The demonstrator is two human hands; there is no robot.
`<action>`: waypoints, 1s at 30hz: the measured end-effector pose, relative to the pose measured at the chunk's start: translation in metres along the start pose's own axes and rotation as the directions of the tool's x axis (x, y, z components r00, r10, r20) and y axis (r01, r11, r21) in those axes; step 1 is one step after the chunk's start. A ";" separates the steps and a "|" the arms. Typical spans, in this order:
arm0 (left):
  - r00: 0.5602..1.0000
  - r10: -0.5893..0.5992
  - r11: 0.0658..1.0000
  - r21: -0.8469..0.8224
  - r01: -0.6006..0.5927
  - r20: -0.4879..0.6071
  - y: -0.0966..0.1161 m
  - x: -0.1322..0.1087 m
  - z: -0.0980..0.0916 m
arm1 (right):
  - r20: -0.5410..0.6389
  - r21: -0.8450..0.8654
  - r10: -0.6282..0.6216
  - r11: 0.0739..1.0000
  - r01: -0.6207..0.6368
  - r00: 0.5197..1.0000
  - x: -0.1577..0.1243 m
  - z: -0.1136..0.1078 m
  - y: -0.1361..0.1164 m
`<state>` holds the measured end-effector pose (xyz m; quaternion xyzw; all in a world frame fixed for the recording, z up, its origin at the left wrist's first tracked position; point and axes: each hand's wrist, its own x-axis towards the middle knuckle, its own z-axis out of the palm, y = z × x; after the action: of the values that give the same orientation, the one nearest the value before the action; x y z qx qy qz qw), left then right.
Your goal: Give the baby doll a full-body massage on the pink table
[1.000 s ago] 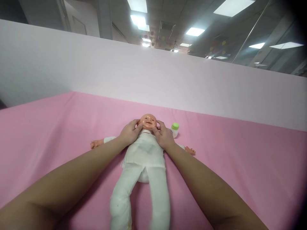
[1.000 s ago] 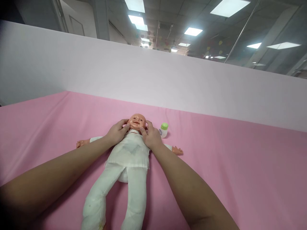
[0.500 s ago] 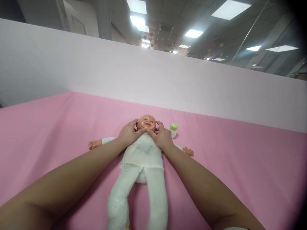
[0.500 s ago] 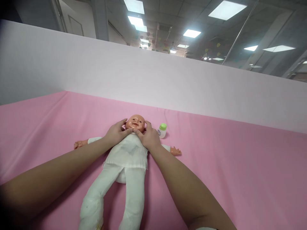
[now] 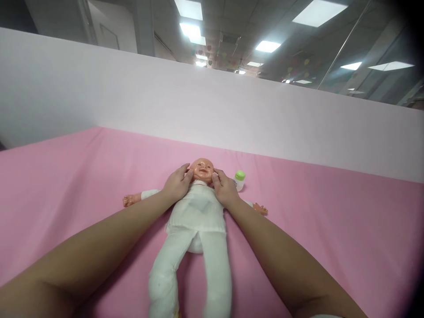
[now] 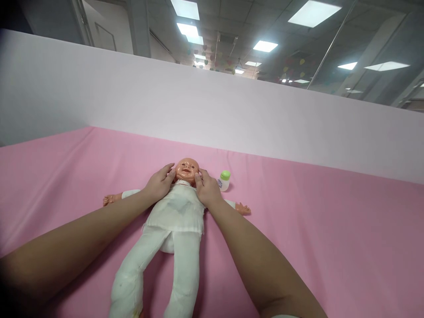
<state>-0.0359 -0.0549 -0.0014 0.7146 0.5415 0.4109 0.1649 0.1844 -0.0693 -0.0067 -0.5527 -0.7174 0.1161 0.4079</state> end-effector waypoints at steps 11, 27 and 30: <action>0.999 0.040 0.999 -0.018 -0.039 0.037 0.004 -0.002 0.000 | 0.040 -0.055 0.050 0.997 -0.047 0.998 -0.001 0.001 -0.004; 0.985 -0.057 0.986 -0.162 0.031 -0.162 0.006 0.002 -0.010 | -0.042 -0.254 -0.067 0.966 0.054 0.997 0.017 -0.042 -0.002; 0.967 -0.086 0.964 -0.265 0.019 -0.242 0.033 0.001 -0.021 | -0.120 -0.262 -0.053 0.965 0.020 0.991 0.027 -0.069 0.008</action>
<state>-0.0305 -0.0699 0.0343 0.6143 0.5182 0.5610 0.1985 0.2378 -0.0616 0.0449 -0.5943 -0.7094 -0.0217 0.3783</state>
